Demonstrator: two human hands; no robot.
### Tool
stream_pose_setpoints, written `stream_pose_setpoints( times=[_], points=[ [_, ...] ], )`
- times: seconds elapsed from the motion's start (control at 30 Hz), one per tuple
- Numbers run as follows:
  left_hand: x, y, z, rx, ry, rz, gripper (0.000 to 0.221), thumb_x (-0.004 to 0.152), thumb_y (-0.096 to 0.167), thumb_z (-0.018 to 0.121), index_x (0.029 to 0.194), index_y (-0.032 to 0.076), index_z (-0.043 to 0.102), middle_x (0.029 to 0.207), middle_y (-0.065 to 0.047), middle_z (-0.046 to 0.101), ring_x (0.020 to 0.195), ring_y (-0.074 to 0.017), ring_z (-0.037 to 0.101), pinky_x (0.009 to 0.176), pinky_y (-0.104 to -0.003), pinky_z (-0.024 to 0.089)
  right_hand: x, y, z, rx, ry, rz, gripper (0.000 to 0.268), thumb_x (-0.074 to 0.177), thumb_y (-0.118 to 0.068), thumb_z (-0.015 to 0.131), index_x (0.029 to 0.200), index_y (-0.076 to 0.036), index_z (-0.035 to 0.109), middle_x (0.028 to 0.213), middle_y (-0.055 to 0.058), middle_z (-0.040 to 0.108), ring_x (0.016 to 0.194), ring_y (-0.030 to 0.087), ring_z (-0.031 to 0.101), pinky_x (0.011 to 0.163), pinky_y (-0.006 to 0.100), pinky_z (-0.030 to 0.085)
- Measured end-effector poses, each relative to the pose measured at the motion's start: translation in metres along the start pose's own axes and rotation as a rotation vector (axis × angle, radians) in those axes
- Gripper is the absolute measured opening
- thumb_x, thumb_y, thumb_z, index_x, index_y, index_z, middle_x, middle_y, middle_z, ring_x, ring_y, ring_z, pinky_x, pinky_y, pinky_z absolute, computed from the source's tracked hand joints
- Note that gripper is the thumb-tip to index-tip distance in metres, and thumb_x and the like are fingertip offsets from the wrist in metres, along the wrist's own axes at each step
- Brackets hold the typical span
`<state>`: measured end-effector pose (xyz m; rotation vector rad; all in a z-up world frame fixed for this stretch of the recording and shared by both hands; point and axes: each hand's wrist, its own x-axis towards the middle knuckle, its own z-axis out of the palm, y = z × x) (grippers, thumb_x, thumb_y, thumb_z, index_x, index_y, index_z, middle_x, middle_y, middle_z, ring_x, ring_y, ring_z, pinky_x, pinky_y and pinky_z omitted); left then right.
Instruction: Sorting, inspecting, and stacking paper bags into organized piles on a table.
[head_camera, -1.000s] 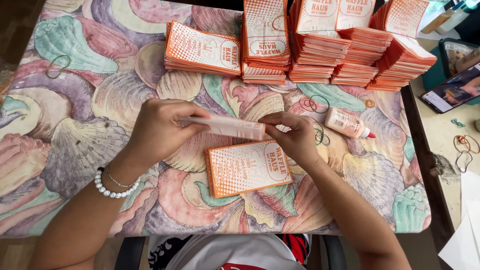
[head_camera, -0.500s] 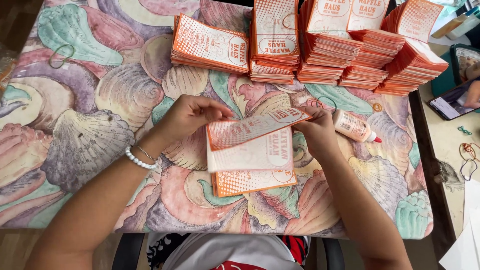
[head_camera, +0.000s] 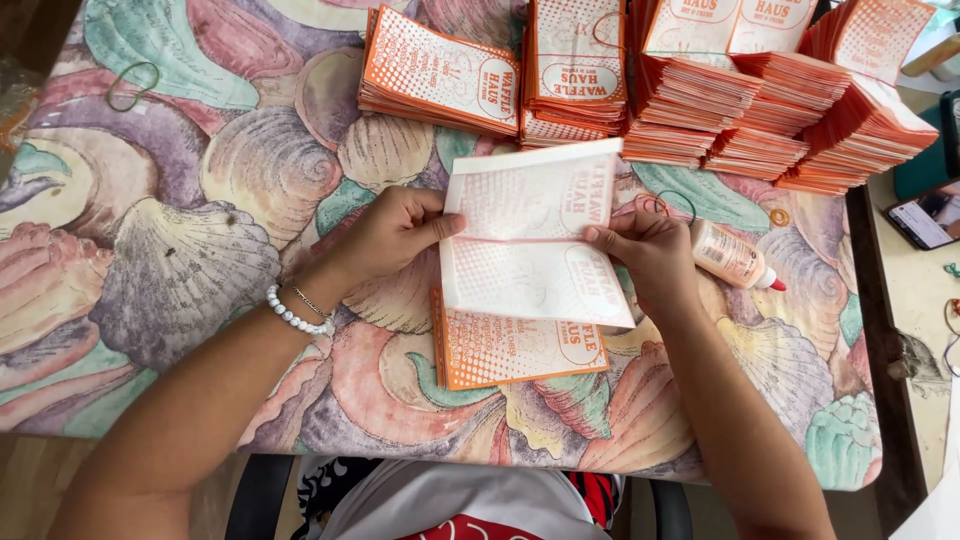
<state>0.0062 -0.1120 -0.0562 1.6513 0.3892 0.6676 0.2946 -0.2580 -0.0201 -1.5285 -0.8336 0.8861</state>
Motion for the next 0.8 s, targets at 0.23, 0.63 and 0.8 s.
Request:
stream_pose_setpoints(
  times=[0.23, 0.63, 0.8],
  points=[
    [0.002, -0.001, -0.007, -0.070, 0.054, -0.017, 0.017, 0.099, 0.008, 0.067, 0.111, -0.002, 0.074, 0.079, -0.006, 0.075, 0.071, -0.0059, 0.060, 0.071, -0.022, 0.055, -0.004, 0.003, -0.014, -0.140, -0.035, -0.163, 0.016, 0.090, -0.008, 0.084, 0.081, 0.000, 0.073, 0.056, 0.002, 0.060, 0.058, 0.002, 0.052, 0.057, 0.016, 0.048],
    [-0.014, 0.065, -0.096, -0.164, 0.532, -0.128, 0.011, 0.101, 0.021, 0.066, 0.099, 0.011, 0.065, 0.098, -0.001, 0.064, 0.096, -0.0180, 0.065, 0.076, -0.025, 0.061, 0.008, 0.005, -0.048, -0.691, -0.414, -0.406, 0.041, 0.083, 0.012, 0.068, 0.120, -0.004, 0.073, 0.113, 0.013, 0.078, 0.100, 0.021, 0.077, 0.083, 0.030, 0.064],
    [-0.010, 0.085, -0.056, -0.026, 0.478, -0.023, 0.018, 0.102, 0.026, 0.063, 0.106, 0.008, 0.065, 0.108, -0.005, 0.068, 0.106, -0.0198, 0.065, 0.092, -0.030, 0.057, -0.001, -0.023, -0.035, -0.714, -0.763, -0.630, 0.029, 0.096, -0.001, 0.060, 0.119, -0.010, 0.074, 0.136, 0.013, 0.066, 0.123, 0.028, 0.066, 0.111, 0.041, 0.045]
  ],
)
